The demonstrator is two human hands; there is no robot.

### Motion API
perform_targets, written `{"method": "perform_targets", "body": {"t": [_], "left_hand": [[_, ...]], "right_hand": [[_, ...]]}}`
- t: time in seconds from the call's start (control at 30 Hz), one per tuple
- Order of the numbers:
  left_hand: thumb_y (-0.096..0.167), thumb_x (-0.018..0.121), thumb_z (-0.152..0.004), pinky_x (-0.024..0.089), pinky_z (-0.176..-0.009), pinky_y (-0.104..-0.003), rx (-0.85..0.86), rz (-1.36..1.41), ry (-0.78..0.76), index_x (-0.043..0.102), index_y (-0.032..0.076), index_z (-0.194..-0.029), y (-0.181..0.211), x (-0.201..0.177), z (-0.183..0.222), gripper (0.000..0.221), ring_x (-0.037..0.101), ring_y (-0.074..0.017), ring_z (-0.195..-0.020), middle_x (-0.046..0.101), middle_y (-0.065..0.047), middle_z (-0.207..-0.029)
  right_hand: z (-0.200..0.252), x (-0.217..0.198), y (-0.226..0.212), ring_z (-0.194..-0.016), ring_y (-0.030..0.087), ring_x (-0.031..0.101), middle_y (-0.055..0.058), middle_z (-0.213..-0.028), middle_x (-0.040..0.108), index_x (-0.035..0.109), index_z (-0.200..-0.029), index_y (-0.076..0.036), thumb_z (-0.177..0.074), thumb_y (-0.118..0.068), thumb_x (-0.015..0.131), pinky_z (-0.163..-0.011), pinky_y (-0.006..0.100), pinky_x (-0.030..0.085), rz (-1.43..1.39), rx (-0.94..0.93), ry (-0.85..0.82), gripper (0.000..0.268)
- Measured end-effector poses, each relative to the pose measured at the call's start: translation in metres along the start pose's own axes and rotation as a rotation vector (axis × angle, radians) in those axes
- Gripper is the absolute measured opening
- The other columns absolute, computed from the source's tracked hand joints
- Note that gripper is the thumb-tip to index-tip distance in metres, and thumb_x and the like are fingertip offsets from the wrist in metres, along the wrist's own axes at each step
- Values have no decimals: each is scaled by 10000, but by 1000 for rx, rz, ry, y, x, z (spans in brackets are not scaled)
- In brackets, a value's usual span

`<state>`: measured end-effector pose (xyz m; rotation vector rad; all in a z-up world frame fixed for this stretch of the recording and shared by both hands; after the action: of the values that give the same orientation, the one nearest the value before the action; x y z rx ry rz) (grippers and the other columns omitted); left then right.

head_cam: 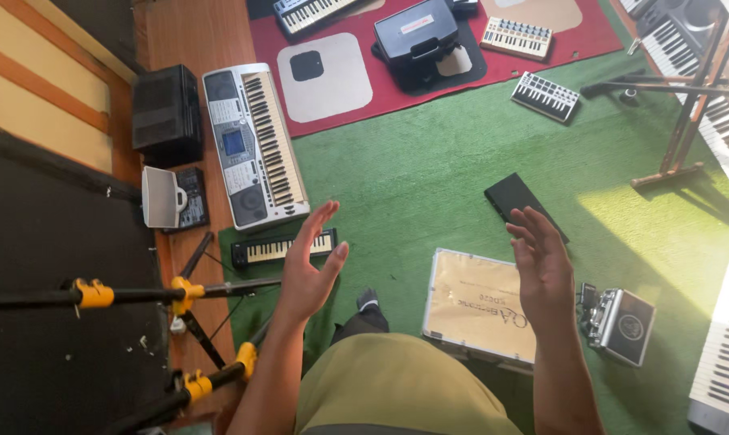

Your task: The person moves foam and dividers into various hard-shell equipment cases and arranges the cases on a table.

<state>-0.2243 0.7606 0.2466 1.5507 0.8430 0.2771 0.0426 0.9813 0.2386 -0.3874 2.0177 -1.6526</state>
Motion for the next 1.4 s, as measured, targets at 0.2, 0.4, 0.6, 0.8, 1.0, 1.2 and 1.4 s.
{"method": "perform_targets", "body": {"t": [0.2,0.4,0.6,0.8,1.0,1.2,1.4], "left_hand": [[228,671,-977,437,-1115,-411,5,-50,58,611,31,-1360,-28,-30,-76,435,602,-246,-1335,671,-118,-1388],[157,686,-993,552,-864,-279,-102,138,131,714,5,-1130,-64,-35,-133,206,700,-120,-935,756,-53,-998],[153,715,-996,495,-698,-228,-139,228,144,700,-6,-979,-88,-21,-187,160,609,-63,-761,673,-17,-823],[162,701,-1019,495,-724,-242,-115,187,102,696,-11,-954,-89,13,-254,185,623,-76,-776,677,-21,-814],[142,667,-1006,567,-847,-293,-56,157,25,696,-24,-1098,-63,78,-329,192,702,-128,-908,740,-74,-948],[128,624,-1028,572,-919,-314,-27,172,-70,678,-18,-1178,-51,151,-383,217,718,-159,-1010,755,-102,-1092],[139,630,-1028,554,-963,-321,-10,174,-216,673,-8,-1211,-36,220,-431,239,707,-160,-1076,750,-97,-1164]], "right_hand": [[-53,37,-2,-1251,172,632,113,-1338,657,565,-1401,-24,-1054,-79,552,-1077,325,512,22,4,99,352],[-89,51,9,-951,93,678,61,-1045,715,688,-1193,-24,-1054,-98,637,-870,252,563,44,115,241,165],[-129,41,34,-785,57,641,12,-889,708,715,-1073,-31,-1046,-147,682,-719,209,509,99,135,316,124],[-182,8,76,-668,44,530,-10,-748,623,671,-904,-22,-1095,-225,692,-612,212,399,124,216,342,280],[-245,-48,80,-729,37,562,-10,-800,633,675,-986,-19,-1073,-178,654,-658,205,450,125,178,365,183],[-287,-109,85,-841,72,607,45,-976,672,629,-1199,1,-1073,-101,572,-764,222,507,57,129,396,172],[-300,-158,90,-898,106,641,87,-1092,684,613,-1238,22,-1091,-86,546,-831,260,544,61,133,508,194]]}}
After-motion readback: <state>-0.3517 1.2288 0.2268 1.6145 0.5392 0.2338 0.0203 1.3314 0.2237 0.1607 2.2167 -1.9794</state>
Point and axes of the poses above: each hand's wrist, its own z-axis away from the middle knuckle, its own x-axis out of the palm, y = z × x, the point moved 6 cm from there along -z, towards the middle knuckle
